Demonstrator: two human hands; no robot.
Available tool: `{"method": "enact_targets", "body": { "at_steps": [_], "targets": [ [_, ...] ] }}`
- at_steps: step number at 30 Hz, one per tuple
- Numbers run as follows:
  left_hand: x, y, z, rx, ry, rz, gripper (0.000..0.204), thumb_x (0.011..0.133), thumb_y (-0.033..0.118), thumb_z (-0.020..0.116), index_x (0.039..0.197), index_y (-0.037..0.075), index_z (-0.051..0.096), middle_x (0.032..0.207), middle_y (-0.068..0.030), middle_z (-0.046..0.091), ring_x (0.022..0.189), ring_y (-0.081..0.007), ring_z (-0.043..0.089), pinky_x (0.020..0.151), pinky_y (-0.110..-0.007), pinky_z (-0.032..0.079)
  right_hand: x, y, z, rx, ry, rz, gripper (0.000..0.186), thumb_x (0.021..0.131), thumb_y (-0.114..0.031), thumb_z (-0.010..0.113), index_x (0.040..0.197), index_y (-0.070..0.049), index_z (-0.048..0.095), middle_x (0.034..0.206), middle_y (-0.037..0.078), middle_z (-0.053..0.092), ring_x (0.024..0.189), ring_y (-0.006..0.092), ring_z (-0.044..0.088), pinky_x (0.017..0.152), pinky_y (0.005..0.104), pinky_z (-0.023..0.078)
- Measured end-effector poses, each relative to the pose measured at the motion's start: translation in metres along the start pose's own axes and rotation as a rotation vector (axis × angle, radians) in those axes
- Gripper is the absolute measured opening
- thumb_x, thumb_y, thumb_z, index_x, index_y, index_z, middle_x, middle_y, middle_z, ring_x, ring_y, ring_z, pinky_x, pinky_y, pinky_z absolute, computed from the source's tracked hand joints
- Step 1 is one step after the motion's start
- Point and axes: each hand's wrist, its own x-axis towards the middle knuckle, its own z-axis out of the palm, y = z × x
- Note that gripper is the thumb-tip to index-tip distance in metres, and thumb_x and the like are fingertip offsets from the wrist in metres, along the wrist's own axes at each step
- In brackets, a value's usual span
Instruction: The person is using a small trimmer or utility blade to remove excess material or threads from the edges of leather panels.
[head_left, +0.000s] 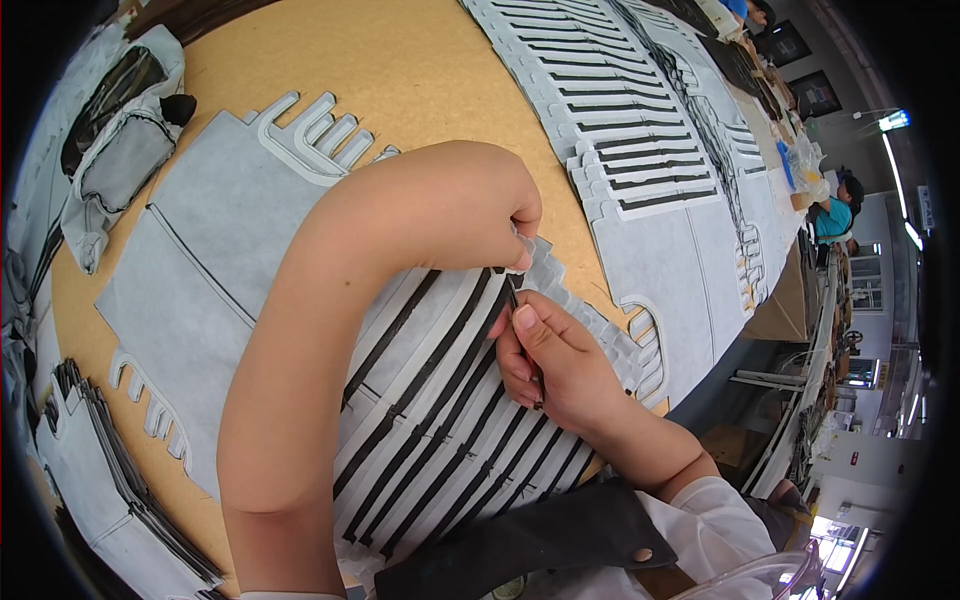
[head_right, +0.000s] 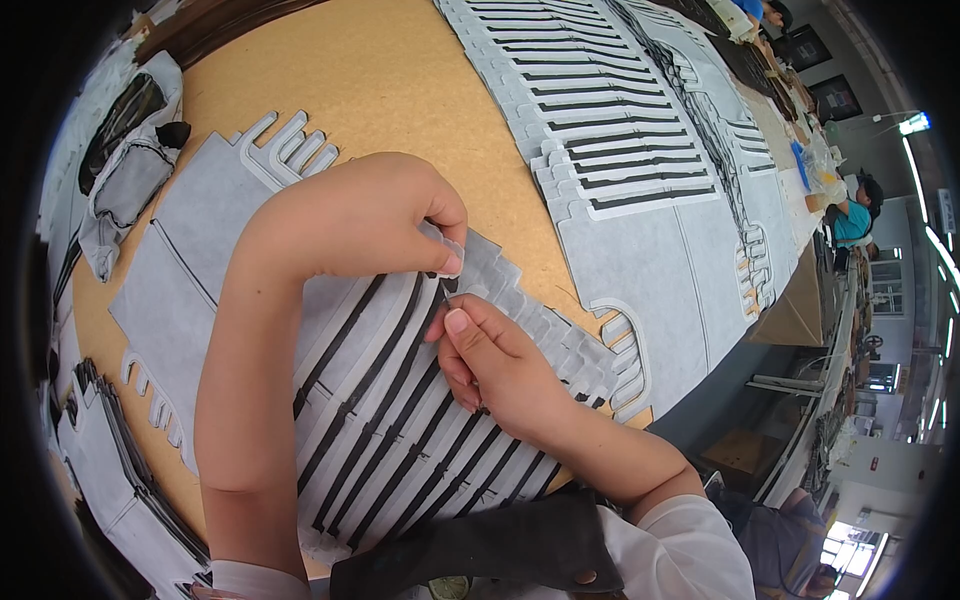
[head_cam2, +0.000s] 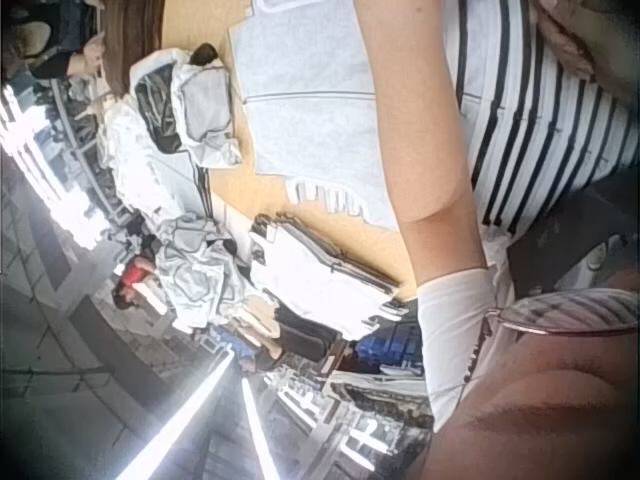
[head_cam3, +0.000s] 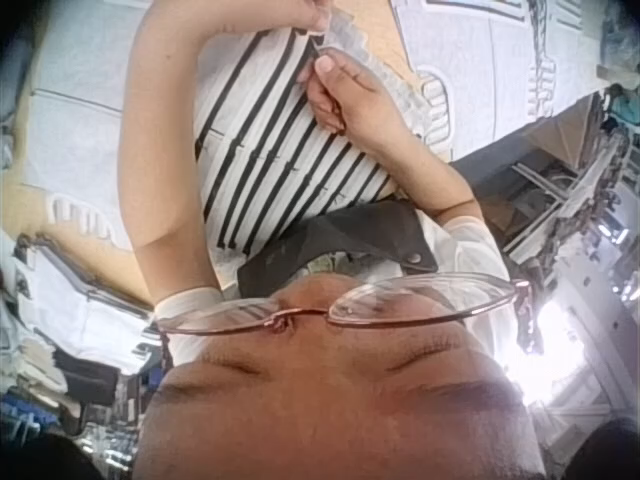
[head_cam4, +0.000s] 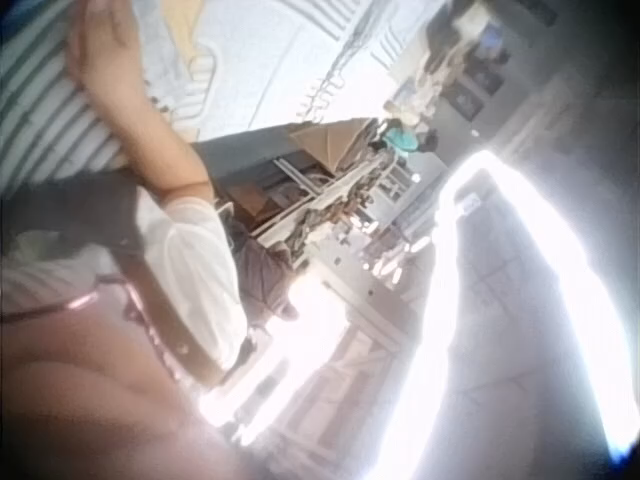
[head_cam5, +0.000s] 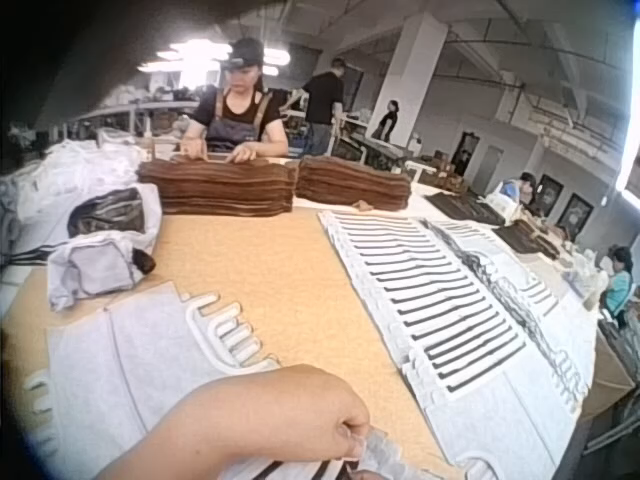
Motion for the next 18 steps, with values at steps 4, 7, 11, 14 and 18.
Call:
{"method": "enact_targets", "body": {
  "at_steps": [4,7,11,14,18],
  "targets": [
    [0.0001,0.0,0.0019,-0.001,-0.001,-0.003,0.018,0.071,0.019,0.066,0.073,0.001,0.066,0.064,-0.013,0.059,0.062,-0.0231,0.056,0.062,-0.034,0.043,-0.0008,0.0019,0.0,0.002,0.007,-0.008,0.03,0.101,-0.028,0.033,0.095,-0.002,0.046,0.061,-0.001,0.038,0.048,0.0072,0.033,0.045,0.0208,0.032],
    [0.0004,-0.0019,0.0023,0.0,-0.006,0.0,0.017,0.072,0.018,0.066,0.073,0.001,0.065,0.063,-0.0125,0.058,0.061,-0.0224,0.055,0.061,-0.034,0.043,0.0003,0.003,0.0007,-0.008,0.016,-0.013,0.03,0.101,-0.029,0.033,0.095,-0.002,0.047,0.061,-0.001,0.038,0.047,0.0072,0.033,0.045,0.0209,0.032],
    [0.0005,0.0004,-0.0017,-0.004,-0.01,-0.004,0.017,0.072,0.018,0.067,0.072,0.001,0.065,0.062,-0.0119,0.057,0.06,-0.0211,0.054,0.06,-0.033,0.042,0.0006,0.0004,0.0021,-0.013,0.02,-0.02,0.031,0.101,-0.029,0.033,0.095,-0.002,0.047,0.061,-0.001,0.038,0.047,0.0073,0.033,0.045,0.021,0.032],
    [0.0008,-0.0011,-0.0013,-0.006,-0.013,-0.005,0.017,0.072,0.018,0.067,0.072,0.001,0.065,0.061,-0.0117,0.057,0.06,-0.0207,0.054,0.06,-0.033,0.042,0.0017,0.0005,0.0021,-0.008,0.02,-0.016,0.031,0.101,-0.03,0.033,0.095,-0.002,0.047,0.06,-0.001,0.038,0.047,0.0074,0.033,0.045,0.0211,0.032],
    [-0.0008,0.0008,-0.0004,-0.013,-0.031,-0.012,0.017,0.071,0.018,0.066,0.072,0.001,0.064,0.061,-0.0119,0.056,0.06,-0.0209,0.054,0.059,-0.033,0.042,-0.0013,0.0017,0.0036,-0.007,0.027,-0.006,0.031,0.101,-0.03,0.033,0.095,-0.003,0.047,0.06,-0.001,0.038,0.047,0.0075,0.033,0.046,0.0213,0.033]
  ]
}}
